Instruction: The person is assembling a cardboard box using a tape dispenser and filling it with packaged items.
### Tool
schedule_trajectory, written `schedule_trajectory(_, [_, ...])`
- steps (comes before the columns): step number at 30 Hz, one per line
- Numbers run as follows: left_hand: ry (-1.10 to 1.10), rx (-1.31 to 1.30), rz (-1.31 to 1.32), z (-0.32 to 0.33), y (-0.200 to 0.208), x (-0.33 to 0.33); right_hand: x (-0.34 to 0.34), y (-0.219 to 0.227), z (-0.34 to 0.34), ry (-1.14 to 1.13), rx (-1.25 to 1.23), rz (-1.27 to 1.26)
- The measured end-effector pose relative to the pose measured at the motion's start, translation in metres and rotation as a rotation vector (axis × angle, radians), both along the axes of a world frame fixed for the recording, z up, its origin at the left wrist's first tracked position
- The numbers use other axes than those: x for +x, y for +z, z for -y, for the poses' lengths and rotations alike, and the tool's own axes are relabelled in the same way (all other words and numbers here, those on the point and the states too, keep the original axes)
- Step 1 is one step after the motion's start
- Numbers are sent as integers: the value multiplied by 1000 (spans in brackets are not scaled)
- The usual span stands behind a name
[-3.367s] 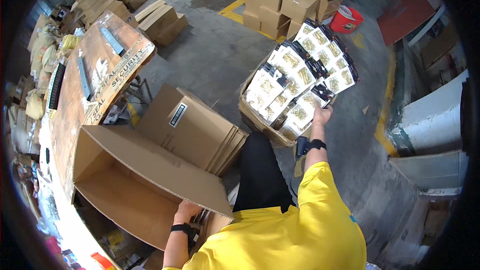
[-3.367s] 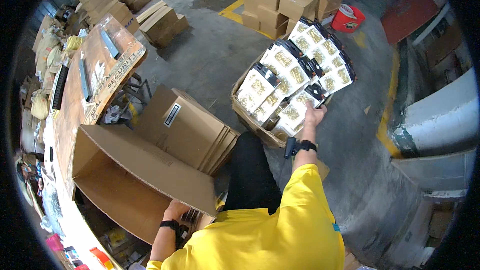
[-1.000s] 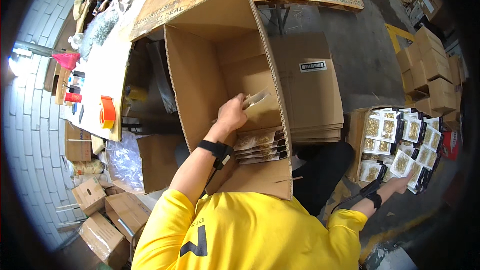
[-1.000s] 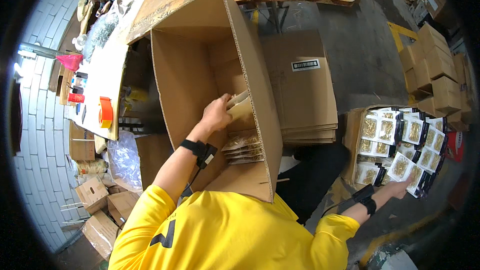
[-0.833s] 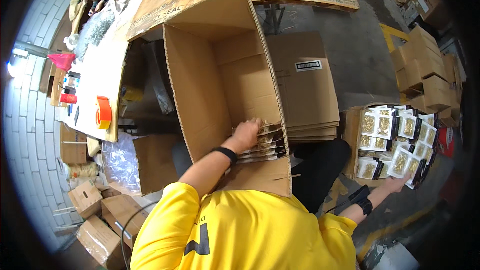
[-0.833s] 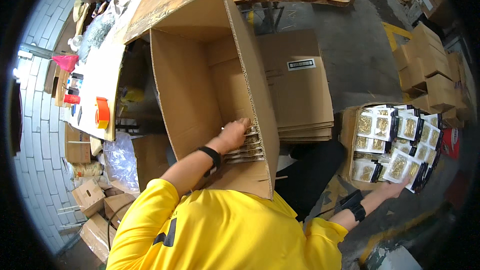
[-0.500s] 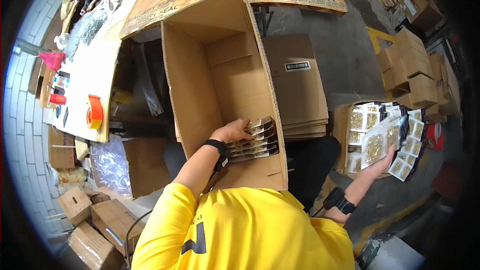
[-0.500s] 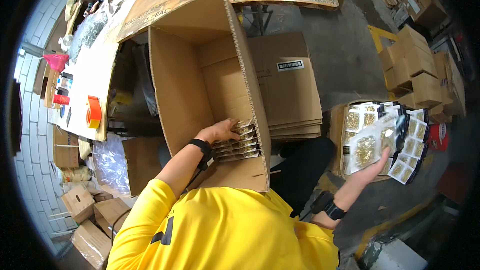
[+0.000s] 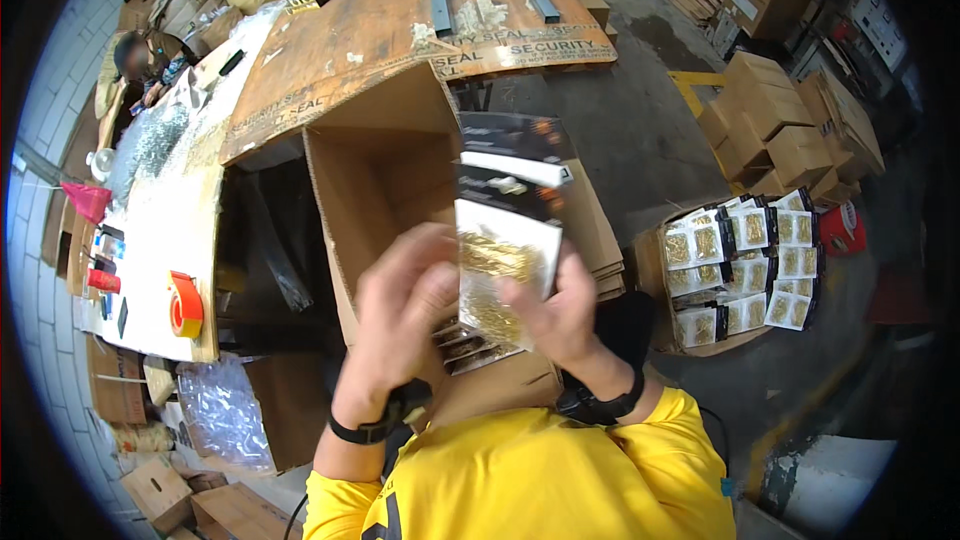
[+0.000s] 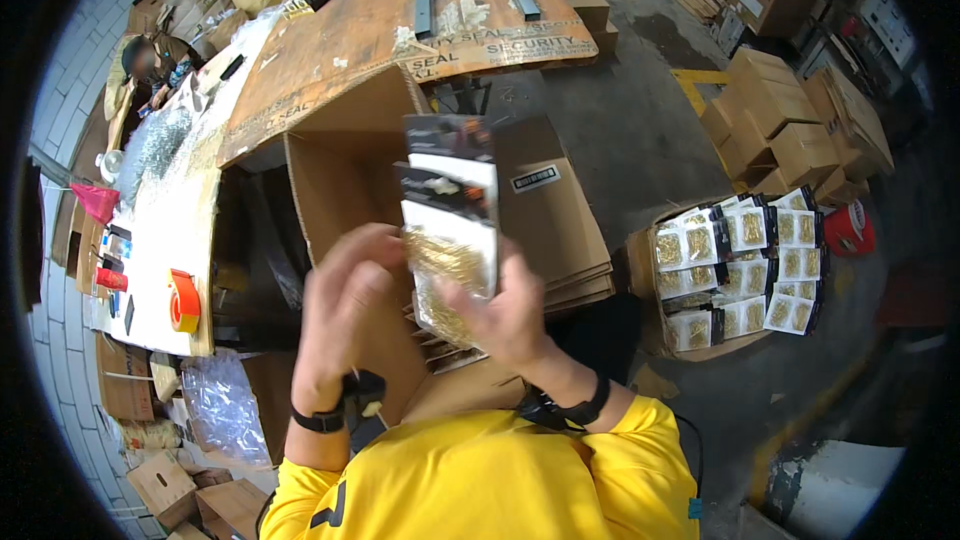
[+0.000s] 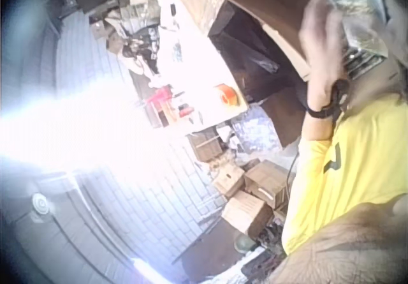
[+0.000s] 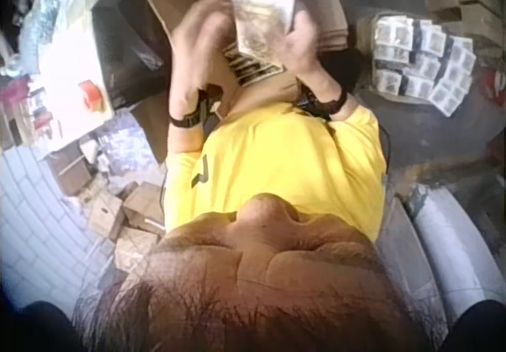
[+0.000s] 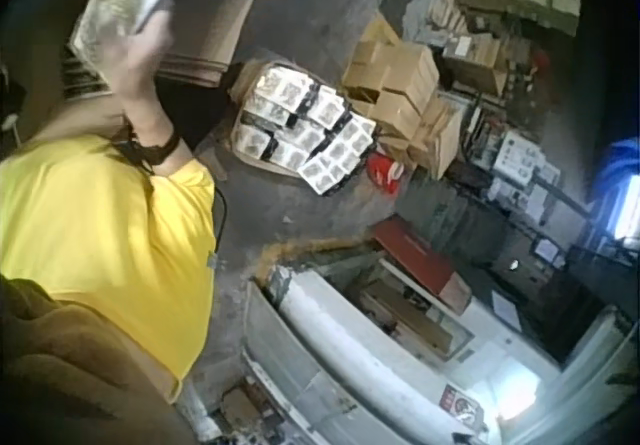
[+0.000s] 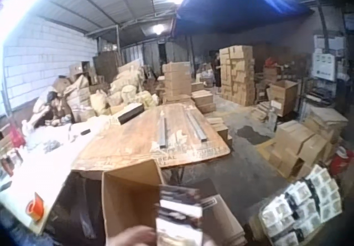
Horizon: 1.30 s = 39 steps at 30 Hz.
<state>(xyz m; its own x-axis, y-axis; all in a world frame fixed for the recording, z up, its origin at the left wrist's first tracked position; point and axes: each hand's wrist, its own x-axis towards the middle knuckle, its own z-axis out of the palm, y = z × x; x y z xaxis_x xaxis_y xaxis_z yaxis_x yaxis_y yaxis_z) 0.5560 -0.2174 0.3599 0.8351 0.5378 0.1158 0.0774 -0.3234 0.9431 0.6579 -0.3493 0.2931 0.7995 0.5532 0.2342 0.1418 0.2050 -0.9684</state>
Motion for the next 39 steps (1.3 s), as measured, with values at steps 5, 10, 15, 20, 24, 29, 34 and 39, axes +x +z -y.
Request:
schedule_trajectory(5, [85,395,-118,15,-26,2,-32,-23,-30,102,-233,456])
schedule_trajectory(10, [190,-272,194,-30,-44,9,-24,-14,-52,229,-248,558])
schedule_trajectory(15, [354,-400,299,-77,-55,7,5,18,-96,333,-555,597])
schedule_trajectory(20, [404,-40,292,-96,-44,6,16,-26,-160,210,-858,732])
schedule_trajectory(24, [438,215,240,-105,-58,18,17,-159,-173,717,-1436,511])
schedule_trajectory(29, [272,553,-274,-68,-83,62,-9,-264,-131,720,-980,440])
schedule_trajectory(34, [-9,804,-587,-49,-189,79,-27,-280,-111,536,-328,234])
schedule_trajectory(39, [-474,447,-794,-59,-264,61,-34,-225,-122,636,-733,400])
